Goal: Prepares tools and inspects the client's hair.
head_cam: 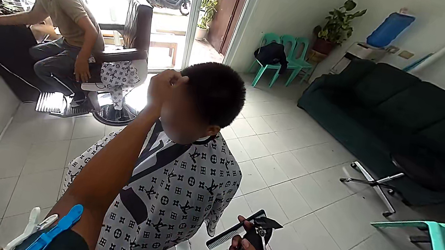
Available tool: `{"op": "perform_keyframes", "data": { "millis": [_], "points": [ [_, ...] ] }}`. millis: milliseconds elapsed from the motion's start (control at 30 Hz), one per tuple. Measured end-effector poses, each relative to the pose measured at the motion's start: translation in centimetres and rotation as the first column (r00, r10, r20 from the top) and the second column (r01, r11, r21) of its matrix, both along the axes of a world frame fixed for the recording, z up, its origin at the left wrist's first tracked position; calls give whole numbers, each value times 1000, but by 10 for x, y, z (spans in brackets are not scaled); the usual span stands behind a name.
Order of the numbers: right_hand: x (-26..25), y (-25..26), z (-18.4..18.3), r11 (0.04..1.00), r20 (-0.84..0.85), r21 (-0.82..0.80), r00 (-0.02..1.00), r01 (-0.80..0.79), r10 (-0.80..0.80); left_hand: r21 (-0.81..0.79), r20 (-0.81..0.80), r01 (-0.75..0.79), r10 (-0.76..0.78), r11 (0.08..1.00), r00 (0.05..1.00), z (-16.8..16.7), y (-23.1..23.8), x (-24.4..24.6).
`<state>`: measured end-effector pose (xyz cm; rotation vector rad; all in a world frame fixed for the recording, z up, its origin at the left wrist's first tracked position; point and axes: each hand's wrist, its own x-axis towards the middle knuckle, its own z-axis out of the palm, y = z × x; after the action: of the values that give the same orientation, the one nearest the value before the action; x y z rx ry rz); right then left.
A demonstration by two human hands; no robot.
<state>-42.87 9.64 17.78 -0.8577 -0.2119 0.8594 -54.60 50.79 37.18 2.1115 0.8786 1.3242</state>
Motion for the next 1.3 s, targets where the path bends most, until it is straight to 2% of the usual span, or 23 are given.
{"op": "perform_keyframes", "data": {
  "millis": [67,133,167,233,300,367,433,500,567,600,667,733,800,867,933,967,1033,1067,1100,1133,1167,1233,1300],
  "points": [
    [0,-2,-3,1000,-7,-2,1000,7,-7,-26,20,-76,77,997,997,-1,6,-2],
    [0,-5,-6,1000,-9,-24,1000,14,-14,-139,91,-92,105,986,990,2,20,1],
    [0,-6,-7,999,-15,-39,1000,17,-18,-223,116,-31,58,974,992,10,26,4],
    [-1,-7,-8,997,-23,-68,999,23,-25,-330,58,153,-142,932,988,32,32,15],
    [-2,-6,-8,996,-20,-89,999,31,-33,-265,-122,222,-261,938,957,49,36,32],
    [-3,-4,-6,994,-17,-103,999,42,-44,-78,-303,192,-207,978,930,60,36,45],
    [-4,-3,-4,992,-26,-113,998,62,-65,12,-441,101,-86,995,894,75,33,50],
    [-4,-7,-3,990,-22,-123,998,63,-66,25,-519,9,6,1000,855,87,35,54],
    [-1,-11,-1,987,-12,-140,997,73,-76,-41,-506,0,-20,999,862,94,45,63],
    [2,-15,-1,986,-2,-151,997,70,-71,-96,-528,59,-101,994,843,98,49,69],
    [13,-21,-4,985,13,-163,999,49,-48,-132,-602,290,-309,948,737,102,55,86],
    [33,-27,-9,984,16,-175,1000,25,-23,7,-702,427,-299,904,646,100,54,107],
    [60,-30,-18,985,6,-174,1000,-14,16,131,-798,303,-81,944,598,104,39,121],
    [94,-34,-26,985,-5,-165,998,-58,58,217,-826,35,164,976,539,113,22,128],
    [134,-43,-28,982,-1,-161,995,-101,103,224,-787,-151,270,963,554,124,12,134],
    [155,-50,-27,978,7,-166,992,-124,127,160,-786,-189,241,969,570,132,7,139],
    [195,-70,-27,970,40,-188,986,-153,163,-15,-833,-73,28,997,552,136,6,149],
    [214,-81,-28,967,54,-192,983,-164,178,-44,-878,47,-61,998,475,132,9,155],
    [234,-92,-27,966,65,-195,980,-170,186,-27,-902,140,-84,990,423,126,10,162],
    [253,-101,-26,965,74,-196,979,-172,190,39,-912,174,-36,984,408,121,9,169],
    [270,-108,-25,966,78,-198,980,-166,185,112,-905,120,51,986,423,120,3,175],
    [300,-117,-25,969,67,-198,984,-151,167,209,-861,-97,230,973,454,129,-10,181],
    [324,-119,-31,972,58,-195,988,-133,147,243,-805,-194,309,950,506,133,-23,179]
  ]
}}
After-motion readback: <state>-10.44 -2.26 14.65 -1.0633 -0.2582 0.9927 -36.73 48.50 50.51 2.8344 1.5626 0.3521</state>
